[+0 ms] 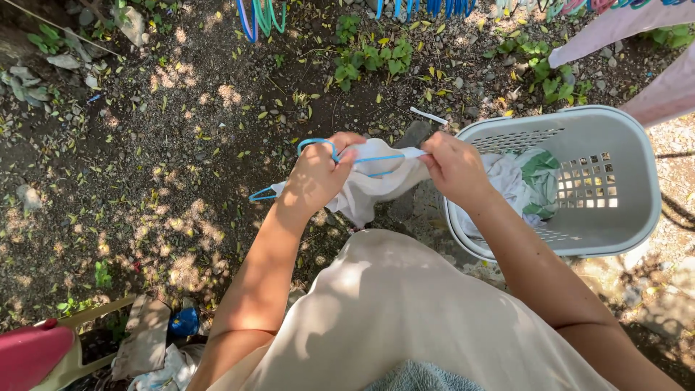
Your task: Hanging laundry from a basket onto a clothesline using hangers and pins.
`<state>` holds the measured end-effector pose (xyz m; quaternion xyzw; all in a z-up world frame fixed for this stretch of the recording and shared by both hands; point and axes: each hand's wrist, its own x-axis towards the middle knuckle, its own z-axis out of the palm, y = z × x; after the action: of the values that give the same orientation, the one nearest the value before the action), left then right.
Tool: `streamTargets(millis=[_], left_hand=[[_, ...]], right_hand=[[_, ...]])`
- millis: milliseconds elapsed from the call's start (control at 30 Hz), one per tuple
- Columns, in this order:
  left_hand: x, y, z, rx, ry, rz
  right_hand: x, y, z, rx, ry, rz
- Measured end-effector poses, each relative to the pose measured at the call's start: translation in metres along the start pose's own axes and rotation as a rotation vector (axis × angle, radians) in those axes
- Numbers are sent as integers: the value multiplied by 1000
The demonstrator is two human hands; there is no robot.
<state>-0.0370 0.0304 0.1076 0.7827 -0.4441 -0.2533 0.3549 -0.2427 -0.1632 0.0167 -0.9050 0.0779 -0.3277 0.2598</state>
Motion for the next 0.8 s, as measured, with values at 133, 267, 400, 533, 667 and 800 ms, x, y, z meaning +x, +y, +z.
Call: streamTargets(millis=[133, 267, 400, 533, 667, 800], left_hand=[[9, -66, 5, 354, 58, 75], [8, -88, -14, 337, 341, 235], [0, -69, -8, 256, 236, 83], [-1, -112, -6, 294, 156, 217], [-3, -139, -22, 388, 212, 235], [7, -81, -19, 661, 377, 492]], right_hand=[[-20, 30, -6, -107, 113, 108], [-28, 40, -14, -126, 272, 256], [-25, 36, -22, -123, 235, 316], [-26, 40, -23, -70, 201, 357], [-24, 42, -26, 79, 211, 393], [-19, 36, -15, 130, 203, 415]])
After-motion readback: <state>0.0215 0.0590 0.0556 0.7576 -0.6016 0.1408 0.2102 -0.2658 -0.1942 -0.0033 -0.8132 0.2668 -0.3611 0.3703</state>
